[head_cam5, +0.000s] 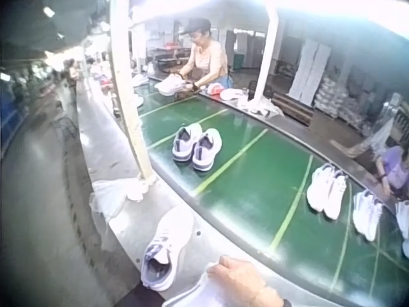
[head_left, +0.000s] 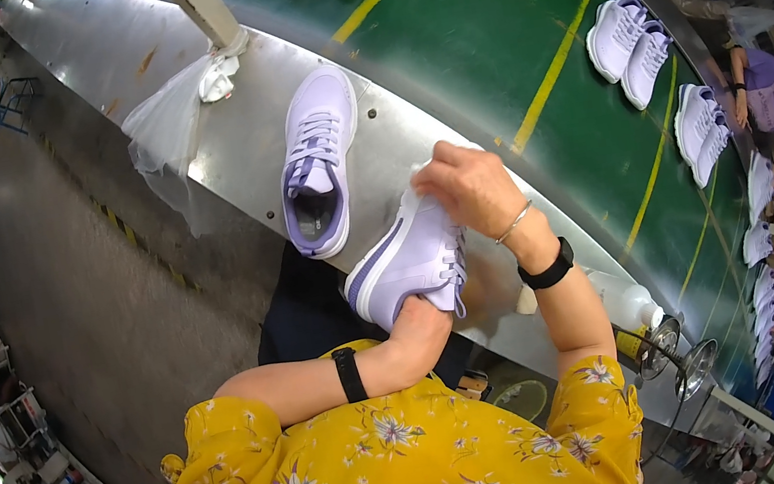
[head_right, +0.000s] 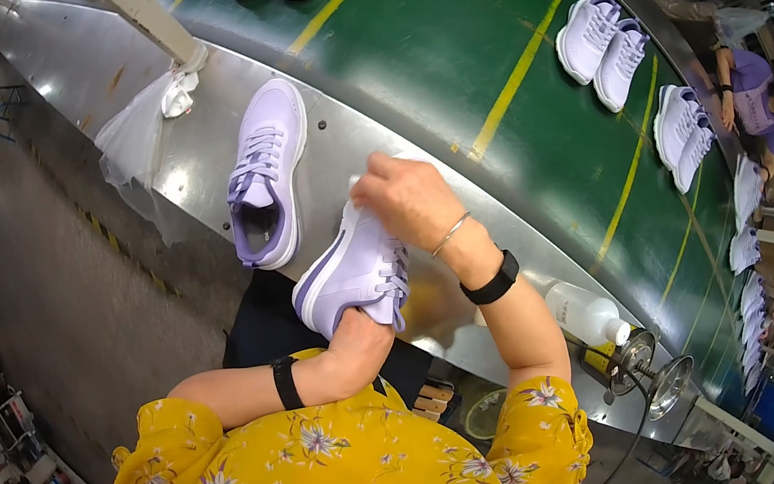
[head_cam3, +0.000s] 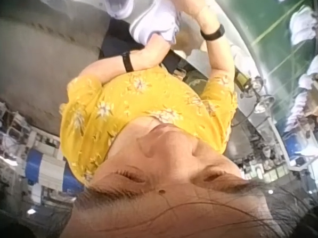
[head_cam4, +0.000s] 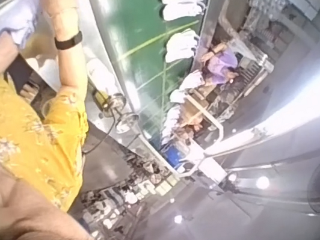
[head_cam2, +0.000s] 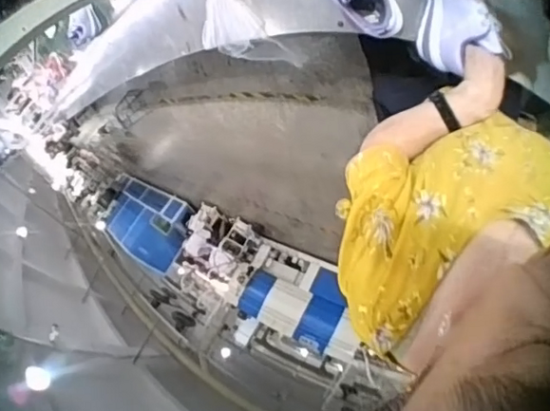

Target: Cleaning and inspecting purple and white athletic shoes on a factory production line.

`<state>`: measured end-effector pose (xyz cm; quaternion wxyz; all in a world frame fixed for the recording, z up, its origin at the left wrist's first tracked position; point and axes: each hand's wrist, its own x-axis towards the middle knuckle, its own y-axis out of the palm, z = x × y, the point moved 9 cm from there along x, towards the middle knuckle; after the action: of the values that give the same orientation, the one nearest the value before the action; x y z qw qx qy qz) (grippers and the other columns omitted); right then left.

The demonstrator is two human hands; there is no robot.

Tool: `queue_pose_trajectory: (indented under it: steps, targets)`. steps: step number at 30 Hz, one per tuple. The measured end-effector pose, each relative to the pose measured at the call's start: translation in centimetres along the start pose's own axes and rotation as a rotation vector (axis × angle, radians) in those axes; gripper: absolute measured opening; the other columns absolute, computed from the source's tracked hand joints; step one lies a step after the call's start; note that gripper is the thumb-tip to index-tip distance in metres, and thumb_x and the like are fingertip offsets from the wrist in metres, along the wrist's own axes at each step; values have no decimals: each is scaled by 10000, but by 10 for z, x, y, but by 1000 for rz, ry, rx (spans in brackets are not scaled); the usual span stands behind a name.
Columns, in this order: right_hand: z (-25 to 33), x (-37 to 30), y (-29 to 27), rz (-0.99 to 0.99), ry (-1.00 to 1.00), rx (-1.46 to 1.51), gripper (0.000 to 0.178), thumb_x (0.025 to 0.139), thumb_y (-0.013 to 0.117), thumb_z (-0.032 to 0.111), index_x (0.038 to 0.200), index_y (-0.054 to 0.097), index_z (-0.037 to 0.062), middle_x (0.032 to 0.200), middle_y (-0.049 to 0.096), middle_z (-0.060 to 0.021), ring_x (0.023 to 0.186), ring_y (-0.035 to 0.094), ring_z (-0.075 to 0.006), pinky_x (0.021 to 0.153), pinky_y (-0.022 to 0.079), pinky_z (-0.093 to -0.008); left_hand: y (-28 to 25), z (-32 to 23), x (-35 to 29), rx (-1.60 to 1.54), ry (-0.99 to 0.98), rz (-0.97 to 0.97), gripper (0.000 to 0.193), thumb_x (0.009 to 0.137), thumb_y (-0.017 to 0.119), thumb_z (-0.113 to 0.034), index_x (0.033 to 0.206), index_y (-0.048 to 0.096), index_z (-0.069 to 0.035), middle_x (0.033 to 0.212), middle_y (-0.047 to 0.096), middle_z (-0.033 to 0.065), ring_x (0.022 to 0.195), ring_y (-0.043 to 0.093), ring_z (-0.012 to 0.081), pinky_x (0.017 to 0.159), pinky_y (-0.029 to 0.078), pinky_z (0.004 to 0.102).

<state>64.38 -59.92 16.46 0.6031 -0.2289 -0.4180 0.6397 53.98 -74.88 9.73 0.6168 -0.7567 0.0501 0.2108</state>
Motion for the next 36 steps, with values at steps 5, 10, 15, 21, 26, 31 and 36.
queue_pose_trajectory:
  steps: [5, 10, 15, 21, 26, 31, 36]
  targets:
    - [56, -15, 65, 425, -82, 196, 42, 756, 666, 132, 780, 698, 119, 836, 601, -81, 757, 657, -285, 674, 533, -403, -3, -3, 1, -14, -60, -86, 274, 756, 636, -164, 1002, 705, -65, 979, 632, 89, 885, 631, 226, 608, 480, 353]
    - [66, -22, 58, 429, -124, 187, 47, 771, 668, 137, 796, 699, 112, 827, 603, -77, 756, 656, -271, 665, 528, -393, -4, -12, -2, -13, -46, -173, 342, 758, 635, -171, 1070, 677, -37, 1035, 633, 105, 938, 626, 241, 681, 495, 347]
    - [33, -11, 18, 277, -44, -29, 36, 780, 682, 117, 809, 665, 106, 775, 561, -64, 708, 627, -267, 626, 518, -381, -9, -11, -3, 77, -33, -75, 383, 764, 635, -188, 1112, 671, -33, 1077, 623, 136, 999, 616, 253, 731, 499, 360]
    - [85, -28, 58, 421, -142, 172, 60, 760, 702, 128, 786, 667, 87, 788, 575, -69, 730, 648, -271, 643, 527, -381, 10, -22, 2, -2, -61, -201, 395, 794, 625, -194, 1153, 676, -37, 1158, 618, 108, 1055, 604, 244, 807, 496, 369]
    - [51, -21, 30, 336, -76, 40, 57, 759, 694, 130, 795, 675, 91, 792, 569, -67, 720, 638, -270, 642, 524, -379, -14, -15, -3, 56, -70, -56, 378, 758, 636, -154, 1115, 651, -29, 1047, 620, 96, 946, 628, 231, 717, 501, 358]
    - [68, -27, 38, 285, -135, 48, 64, 757, 672, 109, 785, 628, 72, 783, 536, -77, 719, 616, -261, 660, 520, -379, -7, -21, -4, -41, -70, -70, 365, 764, 636, -158, 1103, 657, -27, 1074, 609, 110, 952, 626, 231, 709, 491, 340]
    - [53, -27, 14, 240, -101, -45, 51, 748, 635, 103, 788, 624, 74, 813, 556, -80, 758, 629, -263, 663, 526, -375, -16, -24, -7, 51, 3, 2, 378, 769, 636, -176, 1109, 666, -13, 1090, 613, 129, 966, 627, 255, 713, 488, 344]
